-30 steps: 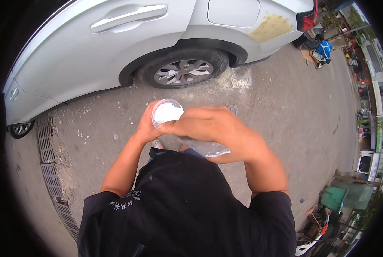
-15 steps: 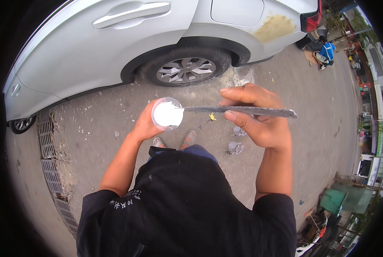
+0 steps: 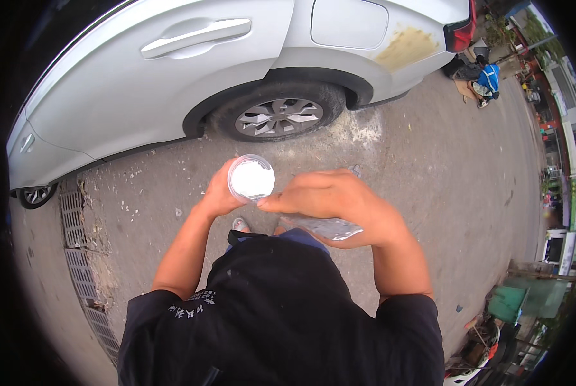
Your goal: The person scoops white body filler from a container using a metal spatula and applies it to a discolored area on the rear side panel of a silver car. They repeatedly load the spatula and smooth the filler over the affected surface.
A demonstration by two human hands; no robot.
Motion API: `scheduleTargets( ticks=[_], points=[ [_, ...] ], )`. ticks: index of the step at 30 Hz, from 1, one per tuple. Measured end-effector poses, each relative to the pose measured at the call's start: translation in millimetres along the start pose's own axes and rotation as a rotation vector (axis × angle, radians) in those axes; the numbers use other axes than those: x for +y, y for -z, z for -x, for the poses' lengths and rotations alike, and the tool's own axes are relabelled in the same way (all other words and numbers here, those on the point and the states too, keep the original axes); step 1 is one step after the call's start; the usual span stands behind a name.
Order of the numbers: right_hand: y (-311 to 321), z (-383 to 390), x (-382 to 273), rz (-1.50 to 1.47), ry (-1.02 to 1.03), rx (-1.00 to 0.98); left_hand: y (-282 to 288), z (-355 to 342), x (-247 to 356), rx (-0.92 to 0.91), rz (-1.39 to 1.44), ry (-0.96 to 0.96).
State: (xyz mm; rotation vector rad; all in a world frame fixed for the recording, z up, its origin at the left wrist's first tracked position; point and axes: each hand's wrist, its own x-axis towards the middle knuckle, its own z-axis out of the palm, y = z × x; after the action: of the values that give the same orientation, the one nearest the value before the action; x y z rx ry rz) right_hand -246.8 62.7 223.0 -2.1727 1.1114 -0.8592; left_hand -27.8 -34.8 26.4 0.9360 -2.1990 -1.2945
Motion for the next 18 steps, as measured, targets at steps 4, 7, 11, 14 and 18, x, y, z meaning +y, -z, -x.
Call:
scheduleTargets(
  ticks=[4, 7, 11, 14, 18],
  points=[
    [23, 27, 10, -0.077, -0.167, 0.238, -8, 5, -12, 0.055, -0.023, -0.012],
    [2, -13, 1, -0.029, -0.030, 0.157, -9, 2, -5, 0.061, -0.028, -0.033],
    [9, 16, 4, -0.004, -0.037, 0.090, -10, 5, -16, 0.123, -0.134, -0.076],
    [24, 17, 8, -0.041, -0.140, 0.287, -16, 7, -18, 0.139, -0.006, -0.052],
    [3, -7, -1, 0.035, 0.031, 0.022, -12, 6, -10, 0.131, -0.002, -0.056]
  ],
)
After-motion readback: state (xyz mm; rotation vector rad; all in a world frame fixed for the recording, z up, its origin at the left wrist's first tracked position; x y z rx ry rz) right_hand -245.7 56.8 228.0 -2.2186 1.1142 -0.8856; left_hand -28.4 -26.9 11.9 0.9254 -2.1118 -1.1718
